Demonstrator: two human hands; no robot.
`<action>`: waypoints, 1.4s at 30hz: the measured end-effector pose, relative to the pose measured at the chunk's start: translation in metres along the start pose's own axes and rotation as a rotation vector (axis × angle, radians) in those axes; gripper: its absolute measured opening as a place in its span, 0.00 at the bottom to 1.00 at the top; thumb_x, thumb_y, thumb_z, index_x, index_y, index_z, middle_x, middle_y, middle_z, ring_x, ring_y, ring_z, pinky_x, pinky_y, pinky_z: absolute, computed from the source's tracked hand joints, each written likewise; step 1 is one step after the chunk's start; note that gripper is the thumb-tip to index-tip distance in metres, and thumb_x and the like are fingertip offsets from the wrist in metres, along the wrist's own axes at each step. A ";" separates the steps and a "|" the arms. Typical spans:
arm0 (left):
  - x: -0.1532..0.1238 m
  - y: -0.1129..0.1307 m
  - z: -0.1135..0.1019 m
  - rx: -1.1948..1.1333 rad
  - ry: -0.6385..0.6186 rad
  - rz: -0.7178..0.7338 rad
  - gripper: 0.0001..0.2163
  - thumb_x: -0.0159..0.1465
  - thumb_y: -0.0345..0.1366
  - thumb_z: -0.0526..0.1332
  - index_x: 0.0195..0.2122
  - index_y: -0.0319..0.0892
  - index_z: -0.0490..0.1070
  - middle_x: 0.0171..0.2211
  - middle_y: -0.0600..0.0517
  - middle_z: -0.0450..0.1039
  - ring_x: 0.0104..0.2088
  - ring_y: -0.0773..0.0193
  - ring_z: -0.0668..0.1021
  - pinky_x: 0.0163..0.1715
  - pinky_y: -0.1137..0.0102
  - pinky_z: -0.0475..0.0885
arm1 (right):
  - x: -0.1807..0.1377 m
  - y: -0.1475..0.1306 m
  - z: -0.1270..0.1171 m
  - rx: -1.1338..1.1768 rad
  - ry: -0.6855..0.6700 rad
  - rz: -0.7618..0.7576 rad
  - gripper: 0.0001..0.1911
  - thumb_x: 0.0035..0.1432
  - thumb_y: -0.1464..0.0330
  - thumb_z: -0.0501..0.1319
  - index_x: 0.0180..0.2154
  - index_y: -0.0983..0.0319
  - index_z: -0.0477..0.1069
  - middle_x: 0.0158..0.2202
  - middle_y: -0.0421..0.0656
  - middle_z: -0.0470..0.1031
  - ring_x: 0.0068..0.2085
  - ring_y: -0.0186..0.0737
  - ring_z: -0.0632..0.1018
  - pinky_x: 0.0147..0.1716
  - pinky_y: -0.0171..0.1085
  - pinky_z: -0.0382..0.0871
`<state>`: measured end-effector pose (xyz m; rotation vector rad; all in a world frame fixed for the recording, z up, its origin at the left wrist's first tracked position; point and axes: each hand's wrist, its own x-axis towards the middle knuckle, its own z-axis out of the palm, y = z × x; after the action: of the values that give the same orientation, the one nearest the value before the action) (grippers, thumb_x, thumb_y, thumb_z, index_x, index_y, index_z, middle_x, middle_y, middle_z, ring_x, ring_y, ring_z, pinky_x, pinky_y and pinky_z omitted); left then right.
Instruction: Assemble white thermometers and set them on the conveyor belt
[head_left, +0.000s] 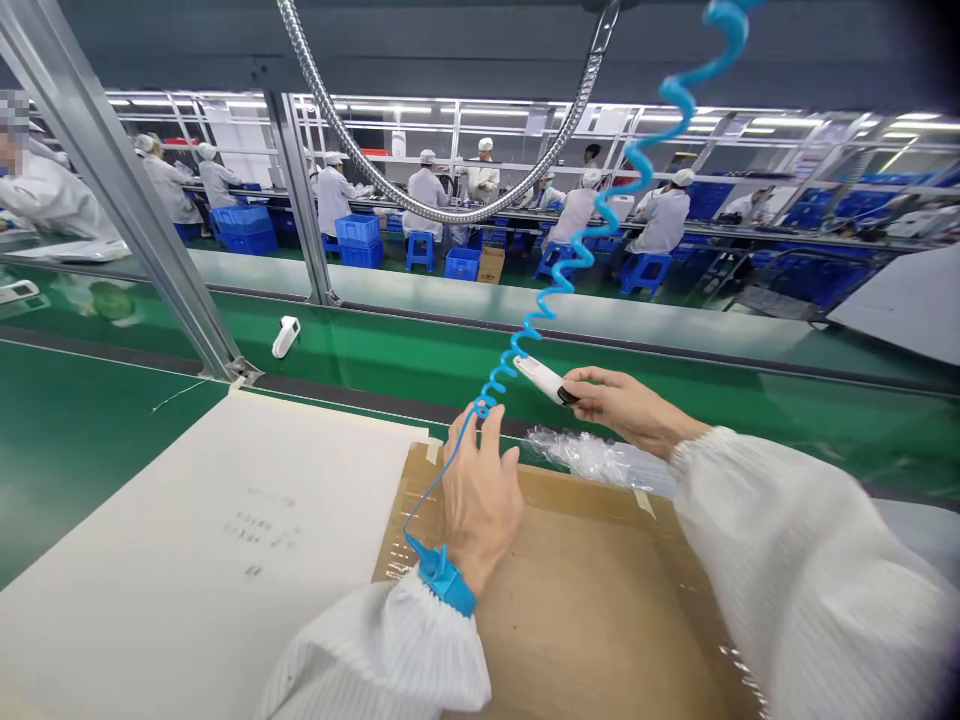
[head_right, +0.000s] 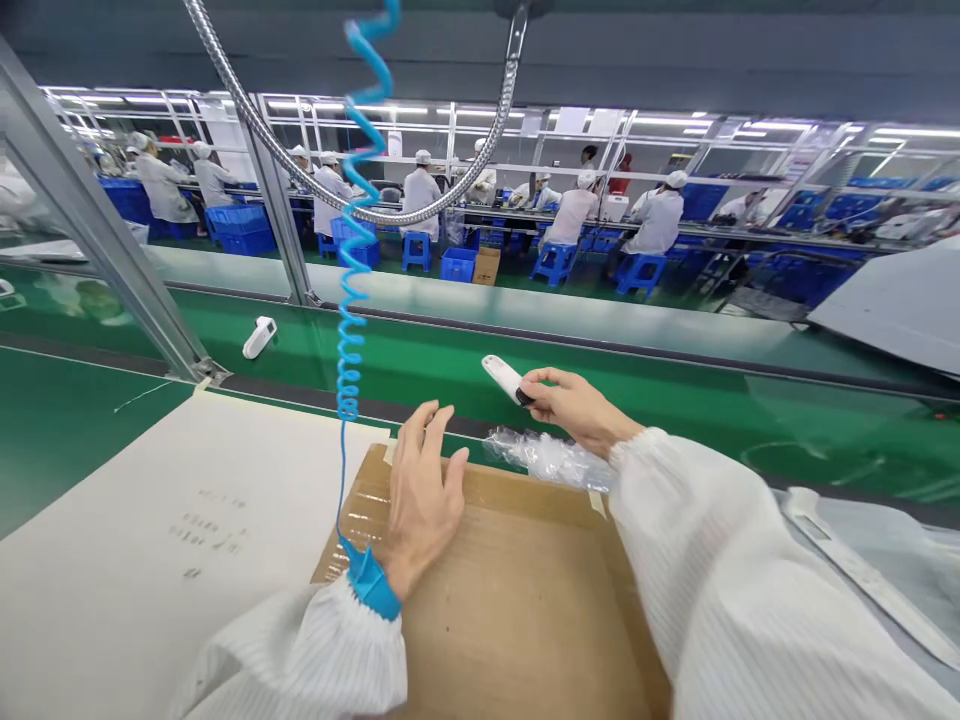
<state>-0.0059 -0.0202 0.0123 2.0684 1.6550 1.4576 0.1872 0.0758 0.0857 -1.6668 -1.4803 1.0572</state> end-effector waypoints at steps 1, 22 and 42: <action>0.000 0.003 -0.002 0.048 0.009 0.074 0.22 0.68 0.31 0.56 0.63 0.42 0.60 0.64 0.40 0.61 0.65 0.49 0.63 0.60 0.51 0.64 | -0.021 -0.005 -0.001 0.112 -0.089 0.005 0.10 0.56 0.61 0.66 0.34 0.60 0.71 0.33 0.42 0.73 0.30 0.33 0.71 0.34 0.34 0.71; -0.010 0.021 -0.001 -0.061 -0.362 -0.136 0.12 0.71 0.37 0.50 0.46 0.47 0.73 0.37 0.47 0.79 0.36 0.55 0.79 0.32 0.68 0.63 | -0.111 0.042 0.022 -0.915 0.336 -0.852 0.10 0.69 0.68 0.54 0.33 0.57 0.69 0.36 0.41 0.78 0.38 0.43 0.73 0.42 0.45 0.56; 0.008 0.004 0.001 -0.747 -0.117 -0.719 0.20 0.58 0.46 0.66 0.46 0.37 0.71 0.35 0.49 0.77 0.26 0.69 0.74 0.24 0.73 0.71 | -0.069 0.157 -0.162 -0.937 0.587 0.088 0.10 0.65 0.67 0.56 0.34 0.63 0.74 0.38 0.51 0.77 0.40 0.45 0.78 0.42 0.44 0.70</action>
<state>-0.0031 -0.0150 0.0188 0.9960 1.2954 1.3448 0.4003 -0.0084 0.0308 -2.3871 -1.5685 -0.2080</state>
